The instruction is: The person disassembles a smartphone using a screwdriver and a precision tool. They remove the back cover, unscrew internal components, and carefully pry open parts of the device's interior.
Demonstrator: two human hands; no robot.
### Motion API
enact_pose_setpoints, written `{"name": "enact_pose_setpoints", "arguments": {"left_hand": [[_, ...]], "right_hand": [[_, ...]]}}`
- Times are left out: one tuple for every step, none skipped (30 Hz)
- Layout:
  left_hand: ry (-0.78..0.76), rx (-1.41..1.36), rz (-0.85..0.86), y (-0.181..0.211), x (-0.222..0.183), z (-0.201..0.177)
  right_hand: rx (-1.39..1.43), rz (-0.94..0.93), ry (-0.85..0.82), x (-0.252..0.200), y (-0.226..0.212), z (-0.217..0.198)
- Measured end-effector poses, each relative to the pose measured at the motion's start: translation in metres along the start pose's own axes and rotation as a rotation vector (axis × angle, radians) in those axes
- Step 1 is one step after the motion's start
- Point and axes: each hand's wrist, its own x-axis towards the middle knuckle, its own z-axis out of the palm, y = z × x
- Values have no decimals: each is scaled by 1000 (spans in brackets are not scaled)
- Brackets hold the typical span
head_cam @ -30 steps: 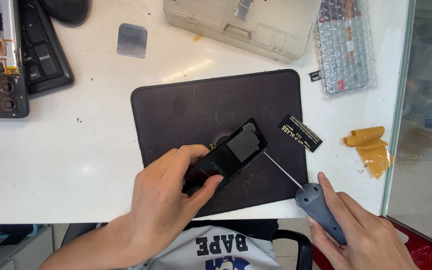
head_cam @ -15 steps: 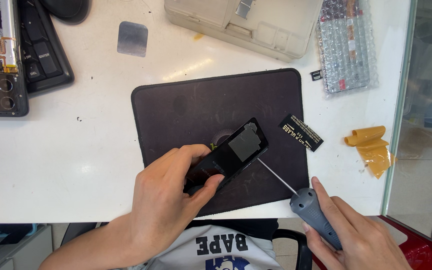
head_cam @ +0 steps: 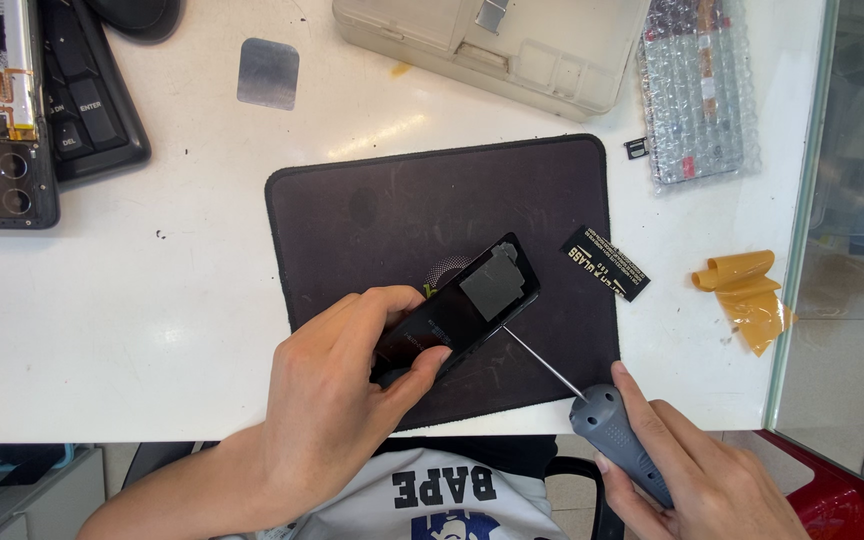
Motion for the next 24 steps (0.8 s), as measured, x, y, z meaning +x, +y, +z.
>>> {"name": "enact_pose_setpoints", "arguments": {"left_hand": [[8,-1,5,0,0,0],[15,-3,11,0,0,0],[22,-5,16,0,0,0],[22,-3,14,0,0,0],[23,1,11,0,0,0],[25,4,9,0,0,1],[24,3,7,0,0,1],[23,3,6,0,0,1],[22,3,3,0,0,1],[29,7,9,1,0,1],[36,11,16,1,-1,1],[43,16,24,1,-1,1],[47,17,28,1,-1,0],[52,17,33,1,-1,0],[58,18,39,1,-1,0],[56,17,39,0,-1,0],[54,17,39,0,-2,0],[52,17,40,0,-2,-1],[55,17,42,0,-2,-1],[58,18,44,0,-2,-1],[61,18,46,0,-2,-1],[63,20,55,0,-3,0],[66,24,66,-1,-2,0],[69,28,77,-1,-2,0]], "right_hand": [[10,35,-31,0,-1,0],[20,70,-63,0,-1,0],[30,106,-95,0,-2,-1],[26,102,-87,0,-3,-1],[22,95,-80,0,-4,-1],[18,89,-72,1,-4,-1],[8,74,-60,1,-5,-1],[-2,59,-47,0,-5,-1],[-13,43,-36,0,-5,0],[-2,67,-62,0,-5,1],[8,91,-87,-2,-5,2],[18,115,-112,-2,-5,3],[-6,71,-84,-3,-4,4],[-31,28,-55,-4,-4,5],[-57,-16,-25,-5,-4,6],[-53,-11,-38,-5,-3,7],[-49,-5,-50,-5,-3,8],[-45,0,-62,-5,-4,8],[-41,10,-74,-5,-4,8],[-38,20,-86,-5,-6,8],[-36,31,-98,-5,-7,8],[-32,36,-99,-5,-9,8],[-28,40,-95,-5,-10,8],[-24,44,-92,-4,-11,8]]}}
